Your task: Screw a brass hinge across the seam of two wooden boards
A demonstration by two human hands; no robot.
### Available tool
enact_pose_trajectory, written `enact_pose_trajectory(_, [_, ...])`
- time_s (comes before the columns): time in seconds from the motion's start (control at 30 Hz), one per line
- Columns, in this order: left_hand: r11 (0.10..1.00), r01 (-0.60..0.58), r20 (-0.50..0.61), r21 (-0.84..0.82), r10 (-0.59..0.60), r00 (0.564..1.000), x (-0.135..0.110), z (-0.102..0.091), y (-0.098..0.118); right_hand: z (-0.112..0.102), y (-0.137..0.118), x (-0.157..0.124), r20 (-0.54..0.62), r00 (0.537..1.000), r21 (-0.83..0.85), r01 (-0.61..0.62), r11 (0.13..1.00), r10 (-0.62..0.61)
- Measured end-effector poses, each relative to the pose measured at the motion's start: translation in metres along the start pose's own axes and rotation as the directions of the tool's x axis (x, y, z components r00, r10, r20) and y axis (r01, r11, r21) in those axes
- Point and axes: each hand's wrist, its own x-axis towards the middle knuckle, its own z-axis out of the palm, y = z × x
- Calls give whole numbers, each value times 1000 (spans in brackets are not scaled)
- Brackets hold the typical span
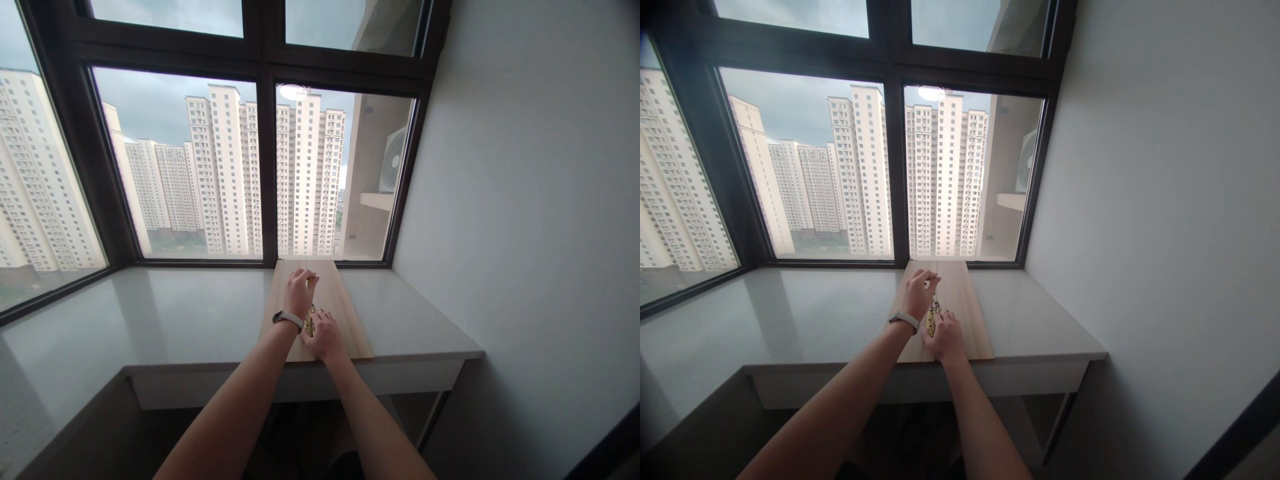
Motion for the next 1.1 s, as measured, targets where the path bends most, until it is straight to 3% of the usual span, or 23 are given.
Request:
enact_pose_trajectory(0.5, [998,-17,-24,-68,15,1000,-2,3,-6,0,1,0,-14,1000,12,0,1000,1])
enact_pose_trajectory(1.1, [1000,16,20,-9,-16,1000,0,0,-4,-2,0,0,23,1000,-7,-9,1000,9])
